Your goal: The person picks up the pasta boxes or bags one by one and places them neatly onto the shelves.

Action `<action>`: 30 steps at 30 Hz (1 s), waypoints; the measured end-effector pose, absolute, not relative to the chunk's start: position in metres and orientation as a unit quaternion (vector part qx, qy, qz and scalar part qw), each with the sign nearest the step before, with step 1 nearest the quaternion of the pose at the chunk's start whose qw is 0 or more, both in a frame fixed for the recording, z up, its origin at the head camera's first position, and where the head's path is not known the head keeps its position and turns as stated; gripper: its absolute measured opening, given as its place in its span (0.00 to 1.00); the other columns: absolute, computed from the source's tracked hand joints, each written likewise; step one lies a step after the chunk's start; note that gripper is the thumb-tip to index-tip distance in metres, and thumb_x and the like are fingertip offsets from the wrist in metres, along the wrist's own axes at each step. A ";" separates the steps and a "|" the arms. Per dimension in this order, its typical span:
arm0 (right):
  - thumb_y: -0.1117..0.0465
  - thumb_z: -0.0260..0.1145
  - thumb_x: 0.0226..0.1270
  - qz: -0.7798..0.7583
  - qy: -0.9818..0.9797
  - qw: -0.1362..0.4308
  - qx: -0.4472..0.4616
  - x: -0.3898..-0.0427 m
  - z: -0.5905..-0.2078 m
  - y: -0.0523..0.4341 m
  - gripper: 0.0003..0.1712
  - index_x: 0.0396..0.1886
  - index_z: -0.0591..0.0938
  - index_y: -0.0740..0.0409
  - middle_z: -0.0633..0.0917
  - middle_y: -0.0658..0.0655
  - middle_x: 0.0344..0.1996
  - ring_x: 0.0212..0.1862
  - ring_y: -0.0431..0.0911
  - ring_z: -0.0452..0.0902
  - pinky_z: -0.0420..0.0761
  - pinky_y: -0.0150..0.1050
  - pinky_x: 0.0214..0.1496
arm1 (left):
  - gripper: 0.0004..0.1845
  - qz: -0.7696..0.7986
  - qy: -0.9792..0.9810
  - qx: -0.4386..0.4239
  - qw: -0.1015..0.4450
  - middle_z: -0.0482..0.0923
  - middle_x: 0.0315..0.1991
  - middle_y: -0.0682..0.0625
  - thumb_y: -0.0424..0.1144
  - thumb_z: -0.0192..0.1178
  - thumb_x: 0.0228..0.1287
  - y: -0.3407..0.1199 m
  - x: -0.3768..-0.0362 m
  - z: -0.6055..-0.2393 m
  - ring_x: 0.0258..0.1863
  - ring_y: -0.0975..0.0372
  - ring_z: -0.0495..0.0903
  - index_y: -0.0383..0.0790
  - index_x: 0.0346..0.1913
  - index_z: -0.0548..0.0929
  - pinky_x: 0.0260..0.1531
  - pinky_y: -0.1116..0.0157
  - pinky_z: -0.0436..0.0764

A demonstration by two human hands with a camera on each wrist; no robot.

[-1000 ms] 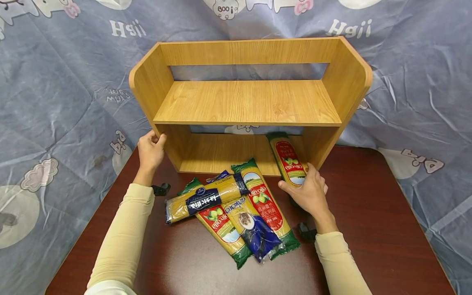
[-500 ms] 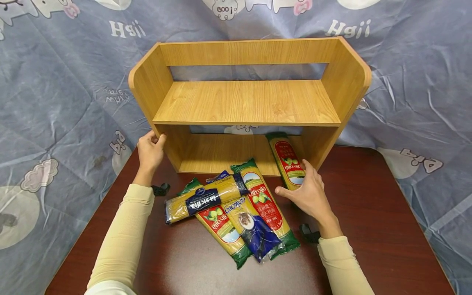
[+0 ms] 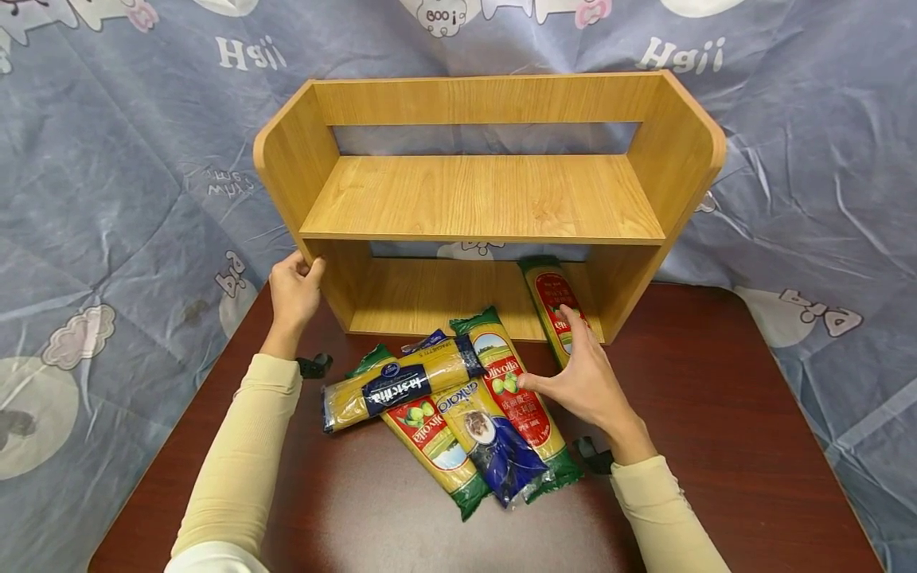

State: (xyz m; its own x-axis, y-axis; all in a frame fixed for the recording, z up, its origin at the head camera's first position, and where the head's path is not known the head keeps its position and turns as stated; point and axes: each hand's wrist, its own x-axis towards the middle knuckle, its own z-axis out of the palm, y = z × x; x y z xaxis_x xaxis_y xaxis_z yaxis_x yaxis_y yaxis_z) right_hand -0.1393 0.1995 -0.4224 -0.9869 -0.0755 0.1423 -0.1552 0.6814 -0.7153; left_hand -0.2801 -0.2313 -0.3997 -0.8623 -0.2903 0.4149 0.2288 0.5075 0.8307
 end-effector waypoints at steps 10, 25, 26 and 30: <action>0.34 0.84 0.38 0.387 -0.910 0.038 0.140 -0.143 -0.419 0.186 0.78 0.83 0.48 0.51 0.60 0.57 0.78 0.76 0.61 0.55 0.59 0.69 0.69 | 0.09 -0.496 -0.825 0.006 0.270 0.86 0.28 0.43 0.34 0.62 0.69 -0.232 -0.282 -0.400 0.32 0.57 0.86 0.34 0.45 0.89 0.24 0.74 0.75; 0.32 0.83 0.39 0.393 -0.898 -0.002 0.200 -0.159 -0.417 0.169 0.79 0.83 0.45 0.47 0.60 0.56 0.78 0.75 0.57 0.58 0.64 0.65 0.68 | 0.09 -0.482 -0.832 0.006 0.274 0.85 0.26 0.44 0.35 0.62 0.70 -0.233 -0.283 -0.400 0.31 0.55 0.85 0.34 0.43 0.89 0.21 0.74 0.72; 0.32 0.83 0.38 0.393 -0.896 -0.002 0.206 -0.160 -0.417 0.166 0.79 0.83 0.45 0.47 0.60 0.57 0.78 0.76 0.57 0.57 0.64 0.64 0.69 | 0.09 -0.482 -0.832 0.007 0.274 0.85 0.26 0.44 0.35 0.62 0.70 -0.233 -0.283 -0.400 0.31 0.55 0.85 0.34 0.42 0.89 0.21 0.73 0.72; 0.30 0.83 0.36 0.381 -0.896 -0.001 0.227 -0.163 -0.416 0.159 0.81 0.83 0.45 0.49 0.60 0.57 0.78 0.77 0.56 0.55 0.62 0.63 0.70 | 0.09 -0.479 -0.835 0.013 0.271 0.86 0.26 0.44 0.36 0.62 0.70 -0.232 -0.282 -0.401 0.32 0.56 0.85 0.33 0.42 0.89 0.21 0.74 0.73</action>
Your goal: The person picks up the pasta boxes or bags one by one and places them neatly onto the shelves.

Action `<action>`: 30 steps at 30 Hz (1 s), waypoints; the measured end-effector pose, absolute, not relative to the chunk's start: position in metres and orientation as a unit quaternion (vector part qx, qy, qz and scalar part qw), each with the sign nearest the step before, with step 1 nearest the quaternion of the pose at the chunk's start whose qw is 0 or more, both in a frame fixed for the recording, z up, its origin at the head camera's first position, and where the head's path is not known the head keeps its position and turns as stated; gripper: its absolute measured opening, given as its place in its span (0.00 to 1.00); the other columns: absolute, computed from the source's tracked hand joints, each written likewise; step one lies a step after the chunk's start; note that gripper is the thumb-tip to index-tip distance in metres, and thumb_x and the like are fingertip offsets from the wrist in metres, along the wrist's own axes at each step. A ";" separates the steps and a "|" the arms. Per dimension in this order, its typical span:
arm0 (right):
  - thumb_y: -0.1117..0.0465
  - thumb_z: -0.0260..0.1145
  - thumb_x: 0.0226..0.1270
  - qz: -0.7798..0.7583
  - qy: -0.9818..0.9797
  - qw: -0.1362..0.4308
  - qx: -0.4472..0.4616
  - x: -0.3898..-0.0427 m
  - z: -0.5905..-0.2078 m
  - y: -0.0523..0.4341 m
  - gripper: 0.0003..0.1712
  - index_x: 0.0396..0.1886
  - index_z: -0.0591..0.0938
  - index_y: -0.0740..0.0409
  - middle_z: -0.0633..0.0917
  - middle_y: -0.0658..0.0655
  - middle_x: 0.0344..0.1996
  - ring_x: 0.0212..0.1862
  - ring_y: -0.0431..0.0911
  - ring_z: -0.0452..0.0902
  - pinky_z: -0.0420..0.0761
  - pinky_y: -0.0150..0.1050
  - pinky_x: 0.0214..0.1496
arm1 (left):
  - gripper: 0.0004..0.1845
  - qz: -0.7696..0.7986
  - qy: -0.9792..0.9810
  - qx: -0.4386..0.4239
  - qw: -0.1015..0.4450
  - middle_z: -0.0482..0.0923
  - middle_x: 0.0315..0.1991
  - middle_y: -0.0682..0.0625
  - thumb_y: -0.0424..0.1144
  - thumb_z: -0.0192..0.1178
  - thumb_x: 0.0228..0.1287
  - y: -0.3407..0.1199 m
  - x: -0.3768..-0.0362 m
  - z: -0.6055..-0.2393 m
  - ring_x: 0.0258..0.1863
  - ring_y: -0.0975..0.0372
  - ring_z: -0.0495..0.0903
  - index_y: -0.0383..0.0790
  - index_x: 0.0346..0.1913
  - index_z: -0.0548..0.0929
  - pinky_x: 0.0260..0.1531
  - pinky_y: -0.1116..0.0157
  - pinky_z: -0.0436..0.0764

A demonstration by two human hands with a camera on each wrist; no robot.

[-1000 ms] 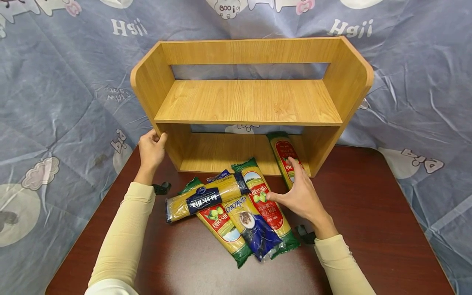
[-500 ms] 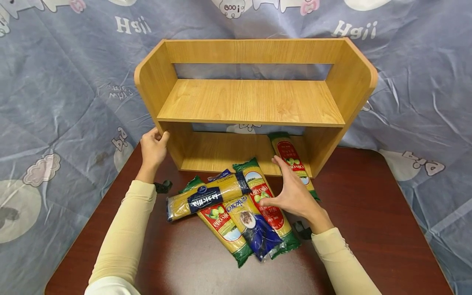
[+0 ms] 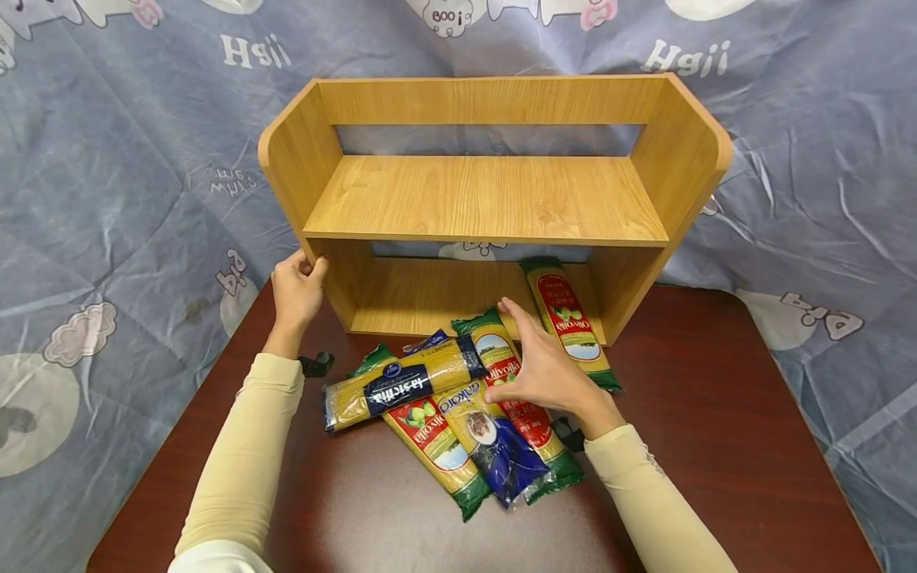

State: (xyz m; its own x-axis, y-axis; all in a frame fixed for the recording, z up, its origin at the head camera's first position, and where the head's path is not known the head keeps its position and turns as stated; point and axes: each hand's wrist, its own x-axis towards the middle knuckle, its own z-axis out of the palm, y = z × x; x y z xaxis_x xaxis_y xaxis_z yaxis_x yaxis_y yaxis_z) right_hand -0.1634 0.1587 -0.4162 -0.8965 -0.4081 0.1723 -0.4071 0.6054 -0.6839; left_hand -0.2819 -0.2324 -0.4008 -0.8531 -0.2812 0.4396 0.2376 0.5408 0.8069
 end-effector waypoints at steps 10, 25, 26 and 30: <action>0.25 0.80 0.35 -0.360 0.897 0.033 -0.254 -0.174 -0.418 0.140 0.85 0.84 0.41 0.51 0.50 0.56 0.81 0.80 0.57 0.46 0.57 0.63 0.73 | 0.10 -0.480 -0.833 0.018 0.274 0.87 0.29 0.42 0.36 0.62 0.70 -0.231 -0.282 -0.402 0.34 0.53 0.87 0.33 0.44 0.89 0.24 0.76 0.75; 0.33 0.86 0.34 -0.342 0.898 0.060 -0.269 -0.184 -0.441 0.114 0.86 0.84 0.40 0.50 0.43 0.58 0.82 0.81 0.52 0.34 0.49 0.63 0.74 | 0.10 -0.482 -0.831 0.011 0.276 0.86 0.27 0.42 0.35 0.61 0.70 -0.232 -0.281 -0.404 0.32 0.54 0.86 0.32 0.43 0.88 0.22 0.73 0.74; 0.35 0.86 0.34 -0.340 0.899 0.059 -0.268 -0.184 -0.442 0.113 0.86 0.84 0.40 0.49 0.43 0.57 0.82 0.81 0.51 0.34 0.49 0.63 0.75 | 0.10 -0.483 -0.831 0.010 0.277 0.86 0.27 0.42 0.35 0.61 0.69 -0.232 -0.281 -0.404 0.32 0.54 0.86 0.32 0.43 0.88 0.22 0.73 0.74; 0.36 0.87 0.33 -0.340 0.900 0.060 -0.267 -0.187 -0.447 0.107 0.85 0.84 0.41 0.48 0.44 0.58 0.82 0.81 0.52 0.37 0.50 0.63 0.74 | 0.10 -0.486 -0.828 0.007 0.280 0.86 0.28 0.41 0.34 0.60 0.69 -0.232 -0.283 -0.404 0.33 0.53 0.87 0.32 0.44 0.88 0.23 0.75 0.75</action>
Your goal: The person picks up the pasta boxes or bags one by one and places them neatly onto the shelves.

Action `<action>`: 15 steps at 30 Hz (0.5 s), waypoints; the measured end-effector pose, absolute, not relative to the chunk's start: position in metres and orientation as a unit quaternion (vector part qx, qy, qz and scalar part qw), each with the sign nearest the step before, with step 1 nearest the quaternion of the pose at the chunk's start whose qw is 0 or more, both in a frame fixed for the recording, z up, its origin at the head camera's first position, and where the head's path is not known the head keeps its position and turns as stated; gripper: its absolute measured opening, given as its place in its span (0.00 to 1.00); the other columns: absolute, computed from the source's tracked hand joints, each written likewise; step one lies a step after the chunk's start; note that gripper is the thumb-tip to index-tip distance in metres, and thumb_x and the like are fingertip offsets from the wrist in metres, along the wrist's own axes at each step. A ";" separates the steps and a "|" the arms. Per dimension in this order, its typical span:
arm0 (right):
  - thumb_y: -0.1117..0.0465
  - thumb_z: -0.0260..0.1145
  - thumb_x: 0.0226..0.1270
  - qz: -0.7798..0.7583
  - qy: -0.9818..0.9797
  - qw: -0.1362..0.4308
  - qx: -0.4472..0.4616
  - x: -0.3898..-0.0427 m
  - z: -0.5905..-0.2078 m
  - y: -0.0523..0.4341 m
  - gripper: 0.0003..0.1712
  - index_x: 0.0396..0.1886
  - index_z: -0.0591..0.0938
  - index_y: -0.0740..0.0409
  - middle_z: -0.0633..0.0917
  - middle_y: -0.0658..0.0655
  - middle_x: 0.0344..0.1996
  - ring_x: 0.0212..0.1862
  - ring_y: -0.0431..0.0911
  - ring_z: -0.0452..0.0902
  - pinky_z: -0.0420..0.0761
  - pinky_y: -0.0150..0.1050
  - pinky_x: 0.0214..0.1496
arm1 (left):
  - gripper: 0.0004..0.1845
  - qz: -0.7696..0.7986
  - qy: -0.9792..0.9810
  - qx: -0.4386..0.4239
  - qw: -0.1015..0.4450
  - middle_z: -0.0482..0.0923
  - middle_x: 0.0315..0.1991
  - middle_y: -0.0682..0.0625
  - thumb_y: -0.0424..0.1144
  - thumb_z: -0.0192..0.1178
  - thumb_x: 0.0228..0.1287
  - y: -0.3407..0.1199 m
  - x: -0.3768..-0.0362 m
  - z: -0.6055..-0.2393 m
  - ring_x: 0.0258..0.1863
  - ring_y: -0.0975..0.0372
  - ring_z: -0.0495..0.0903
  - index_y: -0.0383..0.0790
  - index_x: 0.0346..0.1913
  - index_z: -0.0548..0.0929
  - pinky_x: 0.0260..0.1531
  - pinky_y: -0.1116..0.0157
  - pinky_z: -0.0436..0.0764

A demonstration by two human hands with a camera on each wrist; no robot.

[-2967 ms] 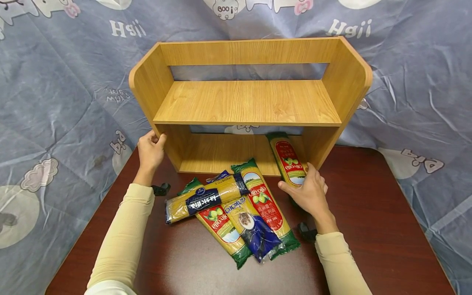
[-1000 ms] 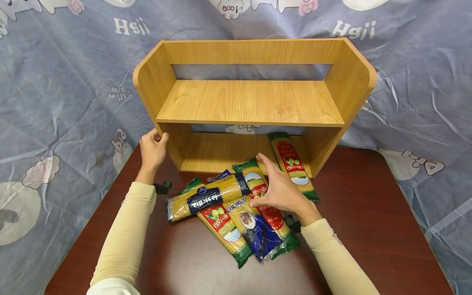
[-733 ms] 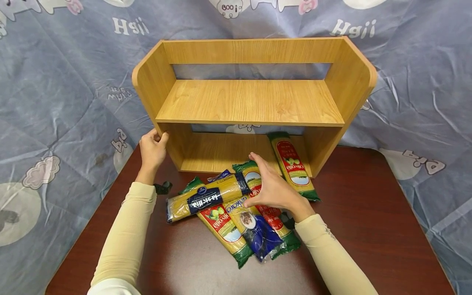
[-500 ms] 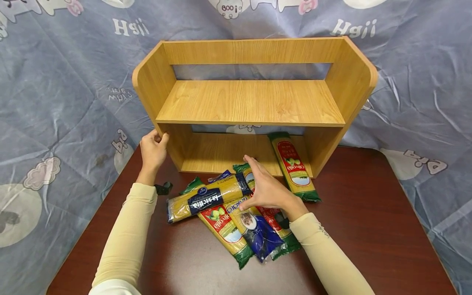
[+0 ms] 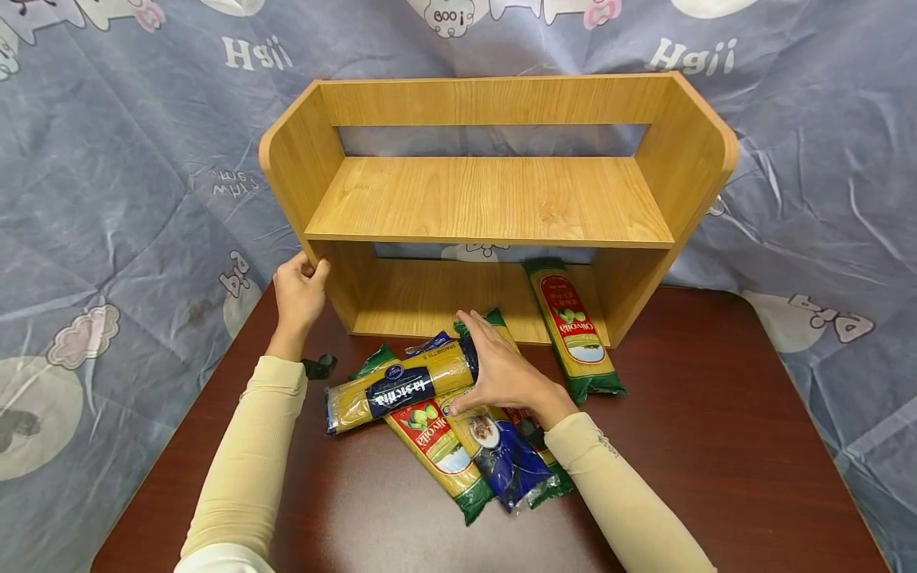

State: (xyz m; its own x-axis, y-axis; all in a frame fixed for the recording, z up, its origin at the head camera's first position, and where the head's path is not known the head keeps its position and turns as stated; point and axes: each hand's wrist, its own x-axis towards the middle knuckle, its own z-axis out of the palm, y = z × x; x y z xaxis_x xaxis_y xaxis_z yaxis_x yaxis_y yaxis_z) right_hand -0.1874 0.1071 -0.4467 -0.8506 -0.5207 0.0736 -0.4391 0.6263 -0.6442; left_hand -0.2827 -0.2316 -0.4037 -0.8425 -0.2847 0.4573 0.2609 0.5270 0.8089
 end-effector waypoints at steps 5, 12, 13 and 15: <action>0.35 0.87 0.33 -0.340 0.898 0.059 -0.273 -0.190 -0.452 0.100 0.85 0.84 0.43 0.50 0.46 0.59 0.82 0.81 0.54 0.39 0.51 0.66 0.73 | 0.10 -0.488 -0.827 0.008 0.279 0.87 0.28 0.43 0.34 0.60 0.69 -0.231 -0.282 -0.404 0.34 0.52 0.88 0.32 0.44 0.89 0.23 0.75 0.76; 0.37 0.88 0.33 -0.338 0.895 0.057 -0.286 -0.194 -0.455 0.094 0.84 0.83 0.45 0.54 0.47 0.61 0.81 0.81 0.55 0.38 0.52 0.63 0.74 | 0.10 -0.487 -0.826 0.009 0.282 0.87 0.27 0.44 0.34 0.60 0.69 -0.231 -0.283 -0.404 0.34 0.52 0.87 0.32 0.43 0.89 0.22 0.75 0.75; 0.37 0.88 0.33 -0.337 0.895 0.056 -0.288 -0.194 -0.455 0.093 0.84 0.83 0.45 0.54 0.47 0.61 0.81 0.81 0.55 0.38 0.51 0.63 0.74 | 0.10 -0.487 -0.826 0.010 0.282 0.87 0.27 0.44 0.34 0.60 0.69 -0.231 -0.283 -0.404 0.34 0.52 0.88 0.32 0.43 0.89 0.22 0.75 0.75; 0.37 0.88 0.33 -0.337 0.894 0.056 -0.291 -0.196 -0.454 0.092 0.84 0.83 0.45 0.55 0.47 0.61 0.81 0.81 0.55 0.38 0.50 0.61 0.75 | 0.10 -0.487 -0.826 0.009 0.282 0.87 0.28 0.43 0.34 0.60 0.69 -0.231 -0.282 -0.403 0.34 0.51 0.88 0.32 0.43 0.89 0.22 0.75 0.75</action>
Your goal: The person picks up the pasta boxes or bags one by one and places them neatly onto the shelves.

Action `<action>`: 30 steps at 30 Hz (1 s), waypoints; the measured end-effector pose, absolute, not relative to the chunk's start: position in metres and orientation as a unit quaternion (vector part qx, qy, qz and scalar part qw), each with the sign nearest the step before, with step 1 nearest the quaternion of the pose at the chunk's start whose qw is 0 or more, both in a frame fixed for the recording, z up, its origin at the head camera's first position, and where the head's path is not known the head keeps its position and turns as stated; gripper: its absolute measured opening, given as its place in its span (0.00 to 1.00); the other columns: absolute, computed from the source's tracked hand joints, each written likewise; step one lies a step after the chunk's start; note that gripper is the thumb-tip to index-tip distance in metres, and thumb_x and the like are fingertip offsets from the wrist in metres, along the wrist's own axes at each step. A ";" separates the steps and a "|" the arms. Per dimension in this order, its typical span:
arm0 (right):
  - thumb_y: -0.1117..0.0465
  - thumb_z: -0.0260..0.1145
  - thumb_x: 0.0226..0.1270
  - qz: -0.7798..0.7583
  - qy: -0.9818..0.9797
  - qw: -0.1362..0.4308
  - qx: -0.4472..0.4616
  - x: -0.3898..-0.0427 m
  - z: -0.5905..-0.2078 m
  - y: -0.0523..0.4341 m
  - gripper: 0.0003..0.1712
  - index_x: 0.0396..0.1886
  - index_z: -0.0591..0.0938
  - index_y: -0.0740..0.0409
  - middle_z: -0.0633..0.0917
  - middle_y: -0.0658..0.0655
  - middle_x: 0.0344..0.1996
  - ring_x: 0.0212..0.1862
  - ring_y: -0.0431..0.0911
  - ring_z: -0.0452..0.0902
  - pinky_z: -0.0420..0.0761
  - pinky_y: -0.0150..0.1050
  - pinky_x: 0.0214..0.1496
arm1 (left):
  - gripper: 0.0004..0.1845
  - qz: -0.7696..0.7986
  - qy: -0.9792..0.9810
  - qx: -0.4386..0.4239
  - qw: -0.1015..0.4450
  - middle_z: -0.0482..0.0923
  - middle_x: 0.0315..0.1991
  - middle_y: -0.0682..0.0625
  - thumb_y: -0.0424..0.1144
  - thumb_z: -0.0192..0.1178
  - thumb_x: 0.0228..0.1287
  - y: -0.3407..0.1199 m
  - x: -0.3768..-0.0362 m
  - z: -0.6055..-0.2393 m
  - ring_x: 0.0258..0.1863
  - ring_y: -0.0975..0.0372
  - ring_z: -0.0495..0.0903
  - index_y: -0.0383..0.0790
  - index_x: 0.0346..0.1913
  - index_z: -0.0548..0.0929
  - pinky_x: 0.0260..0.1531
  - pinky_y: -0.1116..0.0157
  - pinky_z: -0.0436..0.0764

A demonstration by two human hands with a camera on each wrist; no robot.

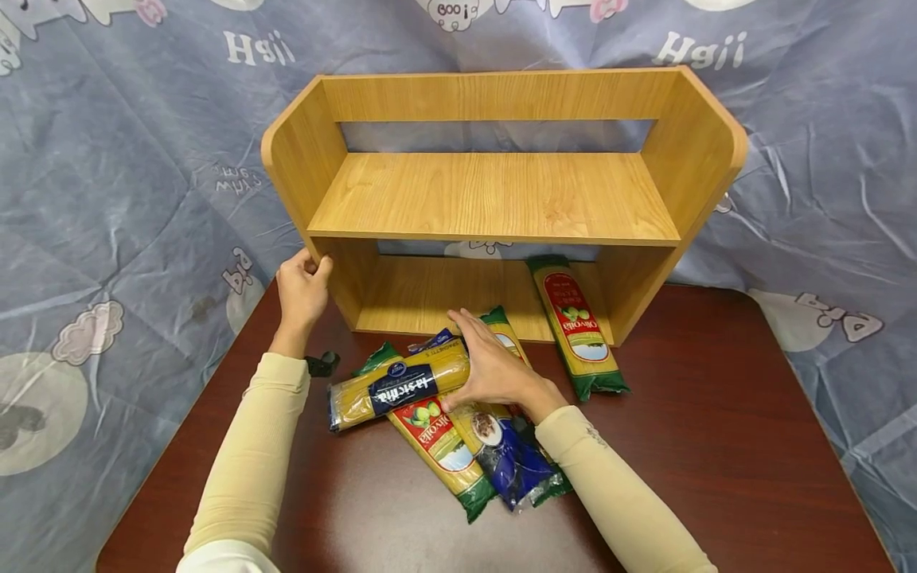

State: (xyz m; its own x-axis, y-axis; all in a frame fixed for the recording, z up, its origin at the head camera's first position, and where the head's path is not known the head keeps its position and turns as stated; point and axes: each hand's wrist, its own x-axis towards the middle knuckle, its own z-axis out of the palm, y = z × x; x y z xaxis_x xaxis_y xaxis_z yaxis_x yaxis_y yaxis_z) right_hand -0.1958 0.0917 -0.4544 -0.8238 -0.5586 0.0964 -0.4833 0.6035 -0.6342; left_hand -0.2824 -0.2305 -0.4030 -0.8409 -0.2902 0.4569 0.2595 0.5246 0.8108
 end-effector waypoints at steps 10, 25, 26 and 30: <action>0.36 0.88 0.32 -0.332 0.896 0.074 -0.287 -0.203 -0.461 0.091 0.83 0.82 0.48 0.55 0.50 0.64 0.80 0.80 0.57 0.43 0.51 0.58 0.76 | 0.09 -0.489 -0.826 0.011 0.280 0.87 0.27 0.43 0.34 0.61 0.69 -0.229 -0.282 -0.403 0.32 0.53 0.87 0.33 0.42 0.89 0.20 0.74 0.74; 0.31 0.86 0.29 -0.276 0.895 0.060 -0.346 -0.216 -0.470 0.083 0.82 0.82 0.53 0.56 0.58 0.66 0.78 0.79 0.59 0.49 0.55 0.57 0.75 | 0.09 -0.483 -0.826 0.013 0.289 0.85 0.23 0.47 0.35 0.61 0.68 -0.229 -0.283 -0.403 0.30 0.54 0.86 0.32 0.41 0.88 0.17 0.73 0.71; 0.31 0.86 0.29 -0.270 0.896 0.063 -0.347 -0.216 -0.471 0.083 0.82 0.82 0.53 0.55 0.58 0.65 0.78 0.79 0.59 0.49 0.54 0.57 0.75 | 0.09 -0.485 -0.825 0.012 0.290 0.85 0.23 0.47 0.35 0.61 0.68 -0.229 -0.283 -0.403 0.30 0.55 0.86 0.32 0.41 0.88 0.18 0.73 0.71; 0.29 0.84 0.30 -0.246 0.901 0.076 -0.348 -0.217 -0.473 0.082 0.81 0.82 0.53 0.53 0.60 0.62 0.78 0.78 0.59 0.50 0.52 0.56 0.76 | 0.09 -0.488 -0.822 0.014 0.292 0.82 0.20 0.48 0.34 0.61 0.67 -0.229 -0.284 -0.403 0.25 0.61 0.82 0.32 0.40 0.88 0.18 0.73 0.69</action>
